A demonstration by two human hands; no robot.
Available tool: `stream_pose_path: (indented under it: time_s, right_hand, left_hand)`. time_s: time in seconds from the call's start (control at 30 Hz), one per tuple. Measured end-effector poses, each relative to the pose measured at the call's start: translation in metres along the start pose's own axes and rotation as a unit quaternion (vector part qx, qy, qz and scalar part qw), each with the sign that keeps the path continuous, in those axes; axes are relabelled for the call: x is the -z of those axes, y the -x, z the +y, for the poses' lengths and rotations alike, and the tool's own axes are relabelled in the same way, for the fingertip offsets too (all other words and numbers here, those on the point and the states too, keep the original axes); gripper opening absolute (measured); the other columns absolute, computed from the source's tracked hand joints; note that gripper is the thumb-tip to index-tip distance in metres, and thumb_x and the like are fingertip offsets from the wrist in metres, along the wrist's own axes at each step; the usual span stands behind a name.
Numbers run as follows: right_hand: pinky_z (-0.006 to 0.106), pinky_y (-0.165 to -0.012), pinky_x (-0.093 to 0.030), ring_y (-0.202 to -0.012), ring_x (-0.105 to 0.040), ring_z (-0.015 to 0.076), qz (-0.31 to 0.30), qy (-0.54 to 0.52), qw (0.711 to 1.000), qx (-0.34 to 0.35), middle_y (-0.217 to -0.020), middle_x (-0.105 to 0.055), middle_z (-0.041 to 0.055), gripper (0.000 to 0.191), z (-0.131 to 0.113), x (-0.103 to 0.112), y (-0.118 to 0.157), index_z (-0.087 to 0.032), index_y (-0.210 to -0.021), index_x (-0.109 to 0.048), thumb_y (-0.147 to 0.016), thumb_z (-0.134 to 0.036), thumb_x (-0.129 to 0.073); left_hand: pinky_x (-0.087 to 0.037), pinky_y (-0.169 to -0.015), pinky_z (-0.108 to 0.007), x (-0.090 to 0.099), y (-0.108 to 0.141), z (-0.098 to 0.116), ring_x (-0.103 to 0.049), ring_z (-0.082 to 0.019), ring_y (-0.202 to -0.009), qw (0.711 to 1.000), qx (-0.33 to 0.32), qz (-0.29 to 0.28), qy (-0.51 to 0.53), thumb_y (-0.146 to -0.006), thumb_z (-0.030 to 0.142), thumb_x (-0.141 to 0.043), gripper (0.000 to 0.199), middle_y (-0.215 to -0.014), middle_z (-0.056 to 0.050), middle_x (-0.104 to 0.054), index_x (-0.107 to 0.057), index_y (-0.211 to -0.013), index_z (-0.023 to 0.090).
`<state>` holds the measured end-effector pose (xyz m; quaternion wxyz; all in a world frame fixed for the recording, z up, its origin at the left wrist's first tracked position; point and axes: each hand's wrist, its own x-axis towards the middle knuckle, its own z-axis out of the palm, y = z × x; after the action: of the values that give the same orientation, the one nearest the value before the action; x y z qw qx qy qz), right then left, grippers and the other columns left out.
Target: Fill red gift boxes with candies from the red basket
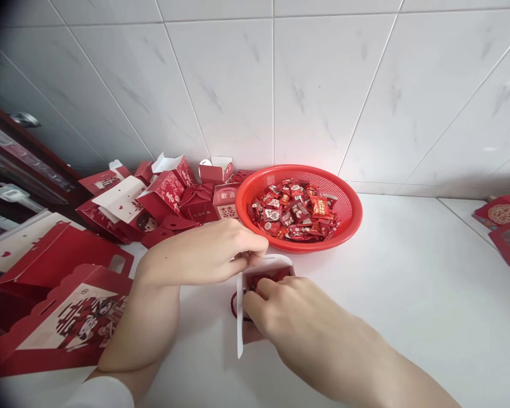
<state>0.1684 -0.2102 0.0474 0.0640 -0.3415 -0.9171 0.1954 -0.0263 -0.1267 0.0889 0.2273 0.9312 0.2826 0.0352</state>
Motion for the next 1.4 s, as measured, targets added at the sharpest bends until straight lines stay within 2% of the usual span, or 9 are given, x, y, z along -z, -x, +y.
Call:
stream_pose_path:
  time_s: [0.17, 0.4, 0.5, 0.63, 0.77, 1.03, 1.13, 1.2, 1.4]
  right_hand:
    - [0.029, -0.067, -0.048, -0.074, -0.065, 0.0177, -0.011, -0.019, 1.000, -0.003, -0.090, -0.073, 0.0034, 0.020, 0.007, 0.004, -0.006, -0.020, -0.088, -0.066, -0.095, -0.004, -0.057]
    - [0.030, -0.069, -0.055, -0.080, -0.072, 0.0199, 0.139, 0.002, 0.988, 0.061, -0.100, -0.077, 0.0072, 0.025, 0.017, 0.036, 0.019, -0.023, -0.106, -0.072, -0.103, -0.014, -0.048]
    - [0.031, -0.069, -0.057, -0.087, -0.076, 0.0228, 0.180, 0.028, 0.982, 0.053, -0.108, -0.078, 0.0084, 0.023, 0.024, 0.046, 0.030, -0.024, -0.113, -0.071, -0.103, -0.018, -0.051]
    - [0.029, -0.066, -0.058, -0.083, -0.076, 0.0213, 0.133, 0.005, 0.991, 0.011, -0.105, -0.080, 0.0049, 0.021, 0.040, 0.049, 0.032, -0.027, -0.111, -0.074, -0.102, -0.026, -0.055]
    - [0.029, -0.067, -0.056, -0.077, -0.074, 0.0196, 0.095, -0.030, 0.994, -0.036, -0.095, -0.079, 0.0035, 0.020, 0.052, 0.048, 0.022, -0.026, -0.106, -0.076, -0.101, -0.031, -0.057]
    - [0.029, -0.077, -0.053, -0.088, -0.070, 0.0188, -0.013, -0.122, 0.991, -0.057, -0.107, -0.076, 0.0007, 0.019, 0.038, 0.051, 0.017, -0.030, -0.114, -0.070, -0.102, -0.036, -0.057]
    - [0.031, -0.071, -0.051, -0.083, -0.068, 0.0205, -0.026, -0.098, 0.991, -0.092, -0.101, -0.075, 0.0019, 0.023, 0.033, 0.048, 0.019, -0.027, -0.104, -0.070, -0.100, -0.046, -0.059]
    - [0.031, -0.066, -0.048, -0.078, -0.066, 0.0205, -0.026, -0.062, 0.990, -0.120, -0.092, -0.073, 0.0017, 0.022, 0.031, 0.046, 0.020, -0.024, -0.094, -0.067, -0.099, -0.044, -0.059]
    - [0.029, -0.065, -0.047, -0.076, -0.064, 0.0178, -0.009, -0.073, 0.991, -0.113, -0.091, -0.072, 0.0002, 0.013, 0.024, 0.044, 0.015, -0.024, -0.090, -0.065, -0.098, -0.034, -0.061]
  left_hand:
    - [-0.030, -0.059, -0.029, 0.001, -0.001, -0.001, -0.049, -0.011, -0.061, 1.000, -0.008, -0.002, -0.005, -0.075, -0.005, -0.051, 0.025, -0.064, 0.005, -0.058, -0.049, -0.066, 0.018]
    - [-0.029, -0.058, -0.028, 0.003, -0.002, 0.000, -0.050, -0.011, -0.059, 1.000, -0.004, -0.006, -0.007, -0.080, -0.003, -0.051, 0.025, -0.063, 0.004, -0.060, -0.056, -0.067, 0.018]
    - [-0.031, -0.058, -0.028, 0.003, -0.005, -0.001, -0.053, -0.012, -0.060, 1.000, 0.005, -0.025, 0.001, -0.084, 0.001, -0.053, 0.026, -0.065, 0.002, -0.064, -0.063, -0.067, 0.017]
    - [-0.037, -0.063, -0.026, 0.004, -0.012, -0.008, -0.059, -0.013, -0.067, 0.998, 0.039, -0.050, 0.008, -0.087, 0.003, -0.052, 0.027, -0.077, 0.000, -0.073, -0.075, -0.082, 0.017]
    - [-0.043, -0.070, -0.026, 0.008, -0.015, -0.017, -0.066, -0.016, -0.077, 0.997, 0.046, -0.066, 0.015, -0.092, 0.016, -0.057, 0.023, -0.090, -0.003, -0.077, -0.078, -0.099, 0.018]
    - [-0.039, -0.064, -0.025, 0.011, -0.013, -0.020, -0.064, -0.017, -0.078, 0.994, 0.059, -0.091, 0.007, -0.084, 0.025, -0.065, 0.032, -0.088, -0.001, -0.072, -0.075, -0.114, 0.019]
    - [-0.039, -0.064, -0.025, 0.009, -0.011, -0.017, -0.063, -0.017, -0.077, 0.994, 0.053, -0.097, 0.005, -0.086, 0.030, -0.065, 0.026, -0.086, -0.002, -0.070, -0.075, -0.107, 0.018]
    - [-0.041, -0.067, -0.025, 0.008, -0.008, -0.017, -0.064, -0.018, -0.080, 0.995, 0.046, -0.089, 0.003, -0.086, 0.033, -0.066, 0.027, -0.089, -0.003, -0.071, -0.075, -0.106, 0.017]
    - [-0.045, -0.073, -0.025, 0.010, -0.003, -0.020, -0.067, -0.020, -0.088, 0.994, 0.035, -0.099, 0.002, -0.079, 0.037, -0.077, 0.050, -0.100, -0.005, -0.076, -0.072, -0.124, 0.018]
